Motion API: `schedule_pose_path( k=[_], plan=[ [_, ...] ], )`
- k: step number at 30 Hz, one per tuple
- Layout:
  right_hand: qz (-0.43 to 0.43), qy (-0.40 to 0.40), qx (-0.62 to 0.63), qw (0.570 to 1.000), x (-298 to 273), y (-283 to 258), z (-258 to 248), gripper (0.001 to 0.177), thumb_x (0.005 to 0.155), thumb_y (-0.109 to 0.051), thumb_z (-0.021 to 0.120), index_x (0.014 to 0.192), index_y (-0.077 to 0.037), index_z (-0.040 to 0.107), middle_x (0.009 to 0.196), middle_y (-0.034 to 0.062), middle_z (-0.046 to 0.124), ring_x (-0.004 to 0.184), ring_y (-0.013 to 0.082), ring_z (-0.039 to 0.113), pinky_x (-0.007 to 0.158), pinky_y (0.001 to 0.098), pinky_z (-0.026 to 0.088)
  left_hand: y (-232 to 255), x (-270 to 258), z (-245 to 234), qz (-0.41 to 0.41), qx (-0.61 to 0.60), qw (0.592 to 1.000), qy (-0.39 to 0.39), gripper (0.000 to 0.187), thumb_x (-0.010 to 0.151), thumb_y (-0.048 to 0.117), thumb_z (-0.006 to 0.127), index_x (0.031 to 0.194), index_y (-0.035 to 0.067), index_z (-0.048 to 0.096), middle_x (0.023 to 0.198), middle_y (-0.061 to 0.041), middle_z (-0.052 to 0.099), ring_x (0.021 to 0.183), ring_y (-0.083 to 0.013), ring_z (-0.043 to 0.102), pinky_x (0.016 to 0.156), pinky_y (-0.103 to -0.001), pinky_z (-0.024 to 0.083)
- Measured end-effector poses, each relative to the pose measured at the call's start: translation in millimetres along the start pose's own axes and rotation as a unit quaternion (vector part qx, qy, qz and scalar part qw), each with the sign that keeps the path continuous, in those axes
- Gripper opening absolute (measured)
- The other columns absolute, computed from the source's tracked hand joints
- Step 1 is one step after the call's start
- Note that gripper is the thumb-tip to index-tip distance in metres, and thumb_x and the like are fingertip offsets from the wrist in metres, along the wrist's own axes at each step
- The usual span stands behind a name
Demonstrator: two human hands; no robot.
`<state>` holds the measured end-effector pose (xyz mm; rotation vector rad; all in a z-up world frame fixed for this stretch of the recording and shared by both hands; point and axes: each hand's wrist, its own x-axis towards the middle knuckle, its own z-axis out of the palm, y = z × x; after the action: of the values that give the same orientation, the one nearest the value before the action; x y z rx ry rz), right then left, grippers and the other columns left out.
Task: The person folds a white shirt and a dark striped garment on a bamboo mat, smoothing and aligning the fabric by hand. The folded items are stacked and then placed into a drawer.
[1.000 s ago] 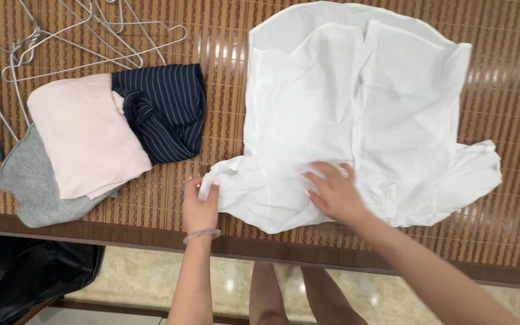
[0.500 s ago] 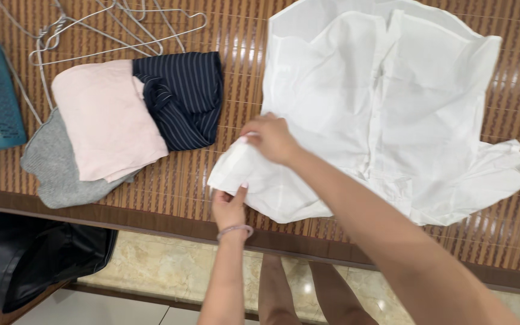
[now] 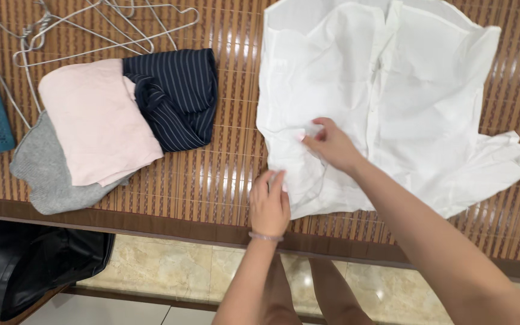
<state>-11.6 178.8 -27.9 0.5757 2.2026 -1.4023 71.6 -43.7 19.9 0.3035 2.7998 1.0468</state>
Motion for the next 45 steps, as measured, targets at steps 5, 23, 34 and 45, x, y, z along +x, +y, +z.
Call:
schedule_pose_path(
  k=[5, 23, 34, 45],
  plan=[
    [-0.019, 0.034, -0.05, 0.998, -9.9, -8.4, 31.1, 0.037, 0.104, -0.037, 0.063, 0.113, -0.001, 0.064, 0.085, 0.0171, 0.068, 0.079, 0.0304, 0.065, 0.074, 0.0398, 0.053, -17.2, 6.1, 24.8, -0.206, -0.084, 0.975, -0.023, 0.068, 0.088, 0.008, 0.071, 0.148, 0.008, 0.039, 0.138, -0.025, 0.047, 0.121, -0.0466, 0.052, 0.095, -0.049, 0.048],
    [0.074, 0.552, -0.076, 0.827, -99.3, 231.3, -179.0, 0.062, 0.098, -0.012, 0.079, 0.149, -0.003, 0.044, 0.151, 0.0194, 0.04, 0.144, 0.0364, 0.037, 0.116, 0.0536, 0.029, 99.8, 25.6, 103.5, 0.2, 0.054, 0.967, -0.146, 0.042, 0.084, 0.013, 0.063, 0.126, 0.006, 0.065, 0.139, -0.017, 0.058, 0.135, -0.0331, 0.049, 0.12, -0.059, 0.029],
    [0.08, 0.362, 0.312, 0.875, -137.3, 275.6, -234.7, 0.061, 0.088, -0.002, 0.079, 0.138, 0.0, 0.045, 0.126, 0.0106, 0.064, 0.11, 0.0157, 0.068, 0.087, 0.0275, 0.059, 212.0, -18.2, 231.5, 0.231, -0.049, 0.917, -0.322, 0.049, 0.082, 0.017, 0.071, 0.13, 0.008, 0.063, 0.136, -0.014, 0.06, 0.131, -0.0317, 0.052, 0.115, -0.054, 0.033],
    [-0.104, 0.233, -0.016, 0.967, -164.3, 127.4, -168.5, 0.061, 0.092, -0.019, 0.068, 0.149, -0.012, 0.047, 0.153, 0.0116, 0.046, 0.138, 0.032, 0.049, 0.116, 0.046, 0.038, 130.0, -12.9, 310.1, -0.212, -0.335, 0.84, -0.37, 0.034, 0.103, 0.019, 0.066, 0.124, -0.009, 0.063, 0.106, -0.018, 0.074, 0.092, -0.0195, 0.067, 0.074, -0.03, 0.055]
  ],
)
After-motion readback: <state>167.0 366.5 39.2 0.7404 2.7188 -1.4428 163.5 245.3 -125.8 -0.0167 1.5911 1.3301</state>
